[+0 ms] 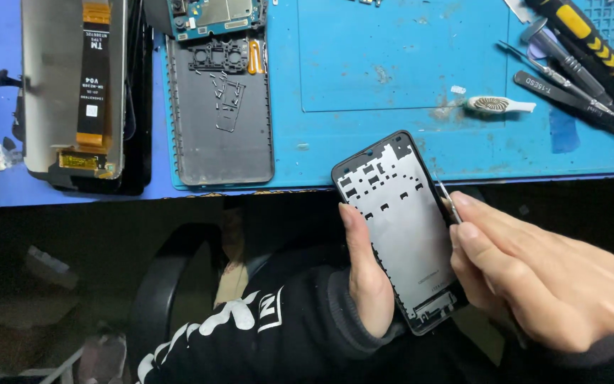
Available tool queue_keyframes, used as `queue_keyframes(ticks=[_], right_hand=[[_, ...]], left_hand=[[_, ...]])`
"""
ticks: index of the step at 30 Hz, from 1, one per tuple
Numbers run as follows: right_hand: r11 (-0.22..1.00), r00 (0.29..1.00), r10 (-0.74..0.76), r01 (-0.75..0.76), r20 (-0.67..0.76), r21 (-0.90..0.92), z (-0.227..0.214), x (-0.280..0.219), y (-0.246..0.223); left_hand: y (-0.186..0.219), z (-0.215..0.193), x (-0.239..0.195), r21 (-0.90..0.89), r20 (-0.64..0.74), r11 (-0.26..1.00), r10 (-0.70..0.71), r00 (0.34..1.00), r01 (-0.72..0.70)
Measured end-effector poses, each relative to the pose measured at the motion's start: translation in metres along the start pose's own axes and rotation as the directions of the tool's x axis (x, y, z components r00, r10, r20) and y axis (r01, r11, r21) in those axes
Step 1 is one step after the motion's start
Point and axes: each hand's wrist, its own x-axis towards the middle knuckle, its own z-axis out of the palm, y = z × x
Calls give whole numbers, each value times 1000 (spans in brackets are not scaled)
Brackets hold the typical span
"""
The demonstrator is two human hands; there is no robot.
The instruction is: Repairing a smartphone by cleaning the frame and adjusting internal components using tweezers and a brush.
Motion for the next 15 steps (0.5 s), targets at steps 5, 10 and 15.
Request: queue_keyframes(ticks=[5, 10, 15], right_hand=[[999, 999, 44, -43, 5, -32, 3, 5, -8], [999, 999, 35, -36, -14, -22, 6, 1, -4], [999, 999, 36, -36, 4, -27, 4, 0, -7]], left_hand=[[-2, 0, -3, 8, -25, 1000, -12, 1000, 13], [1, 6, -5, 59, -5, 998, -14, 1000, 14], [-4, 1, -5, 88, 8, 996, 18, 1000, -19]])
